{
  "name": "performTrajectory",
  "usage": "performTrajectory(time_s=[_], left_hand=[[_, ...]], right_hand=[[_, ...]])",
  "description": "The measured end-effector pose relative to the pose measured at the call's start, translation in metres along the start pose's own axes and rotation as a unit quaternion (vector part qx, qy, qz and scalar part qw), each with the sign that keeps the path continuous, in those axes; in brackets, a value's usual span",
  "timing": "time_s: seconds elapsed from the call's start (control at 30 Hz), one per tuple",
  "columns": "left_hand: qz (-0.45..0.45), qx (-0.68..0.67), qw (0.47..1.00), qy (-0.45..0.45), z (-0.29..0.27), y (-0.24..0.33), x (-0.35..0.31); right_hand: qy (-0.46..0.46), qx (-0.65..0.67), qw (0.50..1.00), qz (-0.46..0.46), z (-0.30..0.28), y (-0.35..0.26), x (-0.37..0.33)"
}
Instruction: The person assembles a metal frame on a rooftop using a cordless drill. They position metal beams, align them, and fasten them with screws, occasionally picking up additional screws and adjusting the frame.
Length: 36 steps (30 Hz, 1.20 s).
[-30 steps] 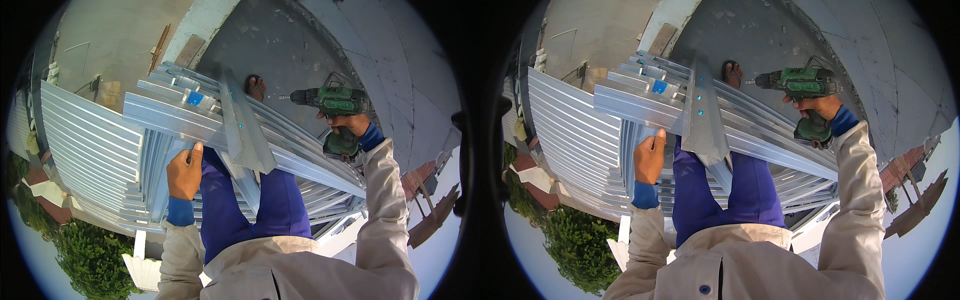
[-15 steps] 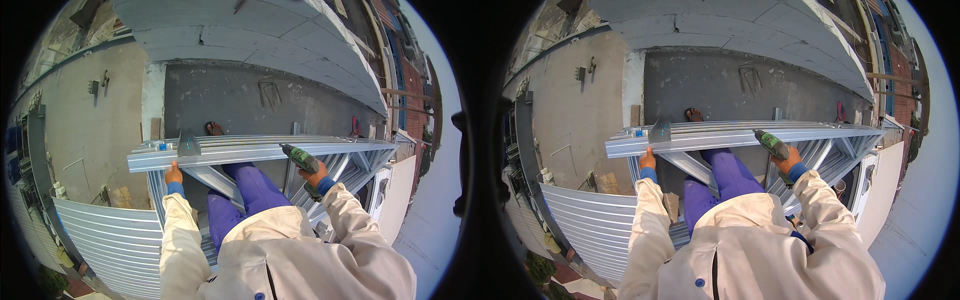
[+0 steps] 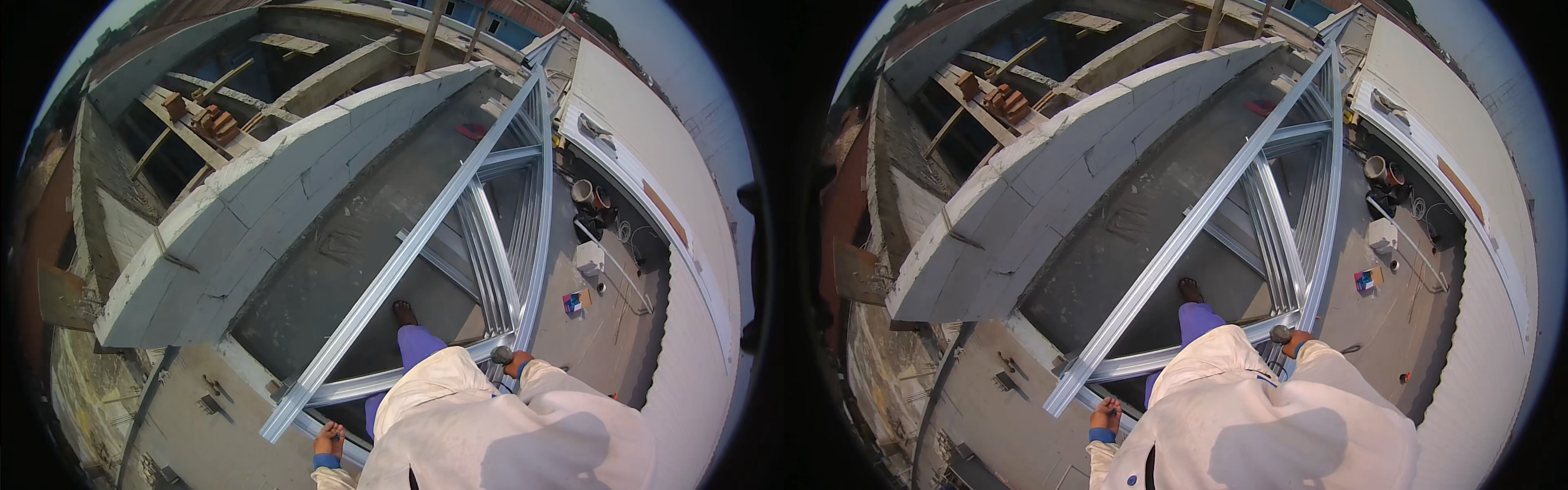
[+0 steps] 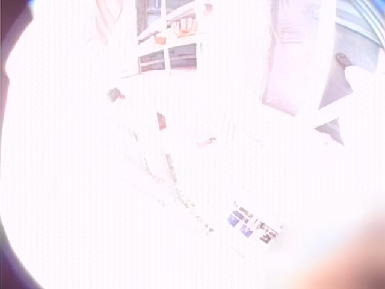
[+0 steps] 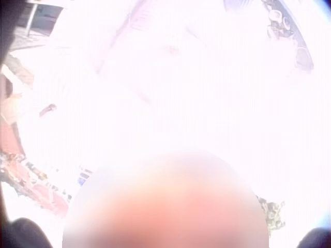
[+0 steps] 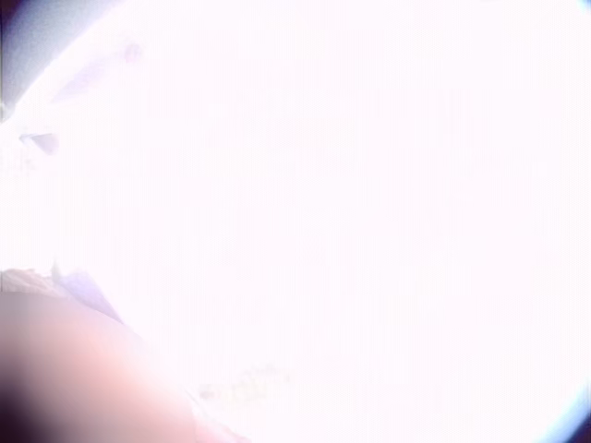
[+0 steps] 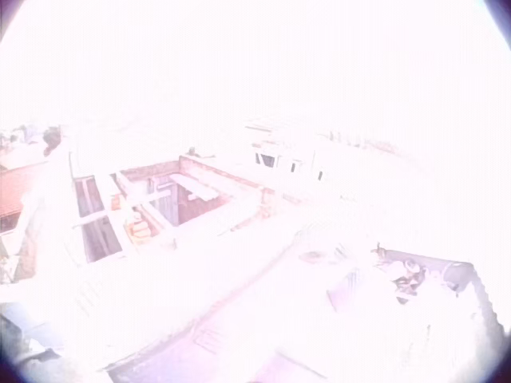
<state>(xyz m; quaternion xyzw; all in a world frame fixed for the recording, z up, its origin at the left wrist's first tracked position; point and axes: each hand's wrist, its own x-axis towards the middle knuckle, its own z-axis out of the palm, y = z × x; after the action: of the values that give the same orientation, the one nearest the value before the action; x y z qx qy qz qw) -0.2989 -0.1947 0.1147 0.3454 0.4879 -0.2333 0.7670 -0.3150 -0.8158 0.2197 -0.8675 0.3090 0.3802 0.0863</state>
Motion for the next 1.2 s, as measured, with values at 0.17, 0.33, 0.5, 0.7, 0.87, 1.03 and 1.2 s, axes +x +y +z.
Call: performTrajectory(time_s=[0.17, 0.33, 0.5, 0.7, 0.87, 1.03, 1.2], left_hand=[[-0.006, 0.047, 0.993, -0.111, 0.119, 0.016, -0.011], [0.007, 0.106, 0.974, -0.201, 0.295, 0.039, -0.009], [0.060, 0.086, 0.965, -0.242, 0.451, 0.023, -0.009], [0.025, 0.136, 0.963, -0.232, 0.566, -0.046, 0.001], [-0.017, 0.146, 0.963, -0.225, 0.612, -0.076, 0.007], [-0.002, 0.199, 0.952, -0.231, 0.644, -0.077, 0.013], [-0.043, 0.259, 0.924, -0.277, 0.673, -0.076, 0.016]], right_hand=[[-0.081, 0.175, 0.978, 0.082, 0.019, 0.031, 0.017], [-0.087, 0.224, 0.967, 0.080, -0.028, 0.032, 0.064], [-0.086, 0.189, 0.978, -0.028, -0.117, 0.051, 0.138], [-0.042, 0.230, 0.938, -0.254, -0.239, 0.072, 0.181], [0.002, 0.328, 0.847, -0.419, -0.294, 0.072, 0.165], [0.014, 0.402, 0.796, -0.452, -0.303, 0.069, 0.141], [0.106, 0.406, 0.769, -0.482, -0.288, 0.087, 0.120]])
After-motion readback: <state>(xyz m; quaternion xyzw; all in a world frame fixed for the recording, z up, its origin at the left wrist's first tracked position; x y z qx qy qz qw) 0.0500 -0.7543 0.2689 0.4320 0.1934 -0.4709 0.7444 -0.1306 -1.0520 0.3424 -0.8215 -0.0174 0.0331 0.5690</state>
